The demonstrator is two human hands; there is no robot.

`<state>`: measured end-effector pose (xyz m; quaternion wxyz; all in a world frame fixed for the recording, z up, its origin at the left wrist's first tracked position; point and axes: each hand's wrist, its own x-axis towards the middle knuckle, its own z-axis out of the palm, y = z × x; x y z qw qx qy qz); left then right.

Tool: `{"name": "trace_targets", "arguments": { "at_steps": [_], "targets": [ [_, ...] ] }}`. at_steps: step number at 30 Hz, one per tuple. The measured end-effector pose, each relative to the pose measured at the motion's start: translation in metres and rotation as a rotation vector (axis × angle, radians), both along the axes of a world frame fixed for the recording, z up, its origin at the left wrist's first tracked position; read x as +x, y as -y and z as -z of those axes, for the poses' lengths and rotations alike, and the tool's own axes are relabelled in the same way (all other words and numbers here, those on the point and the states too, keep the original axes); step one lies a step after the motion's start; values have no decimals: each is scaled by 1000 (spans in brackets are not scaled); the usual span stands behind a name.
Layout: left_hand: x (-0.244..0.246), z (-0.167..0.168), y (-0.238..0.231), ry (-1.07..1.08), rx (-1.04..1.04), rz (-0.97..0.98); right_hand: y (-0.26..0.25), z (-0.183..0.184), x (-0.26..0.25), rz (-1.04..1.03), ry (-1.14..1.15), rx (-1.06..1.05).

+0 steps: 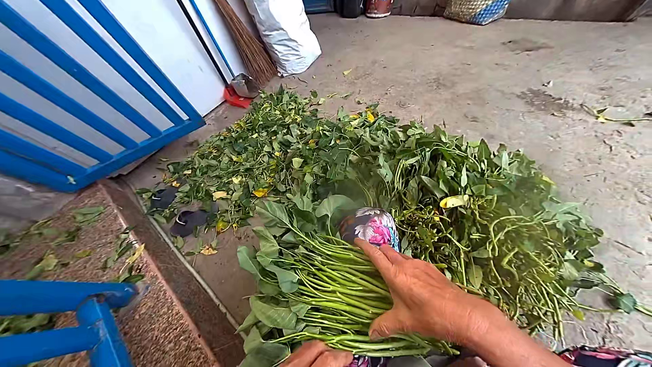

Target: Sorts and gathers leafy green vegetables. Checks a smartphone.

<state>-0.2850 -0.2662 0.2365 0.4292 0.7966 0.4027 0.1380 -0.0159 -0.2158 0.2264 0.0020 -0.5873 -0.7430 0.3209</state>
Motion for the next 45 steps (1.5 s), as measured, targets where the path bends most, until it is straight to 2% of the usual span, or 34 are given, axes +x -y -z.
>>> {"name": "trace_targets", "arguments": {
  "at_steps": [3,5,10,12,14,17,19,22,24,26,28,32,34,35,37,39,42,45],
  "targets": [
    [-4,36,-6,-243,373,50,13,17,-10,34,-28,72],
    [-8,55,-7,-274,544,36,17,24,-8,21,-139,39],
    [-15,66,0,-284,646,13,12,35,21,-41,-472,61],
    [-16,69,5,-298,642,11,7,41,29,-62,-556,-1],
    [-14,63,7,-318,556,54,4,44,32,-64,-550,-54],
    [-12,31,0,-252,324,113,4,40,35,-46,-394,-26],
    [-10,15,-8,-170,302,103,13,36,36,-6,-274,23],
    [-10,15,-23,-51,310,131,38,32,34,75,-252,266],
    [-7,19,-26,-9,236,197,58,31,29,145,-283,537],
    [2,21,-20,10,122,276,84,32,26,242,-310,659],
    [15,23,-13,-3,13,354,117,32,28,296,-270,515],
    [48,40,1,-104,-236,445,171,50,38,397,-156,-31],
    [63,54,3,-152,-365,439,186,67,41,498,-275,-266],
    [70,60,3,-170,-428,417,192,79,39,566,-414,-327],
    [84,64,4,-190,-562,334,203,94,32,755,-752,-386],
    [96,61,5,-160,-727,217,207,96,26,880,-962,-343],
    [104,63,12,13,-960,82,212,83,26,885,-985,-182],
    [108,68,20,107,-1094,27,217,69,27,871,-1003,-124]
  ]
}}
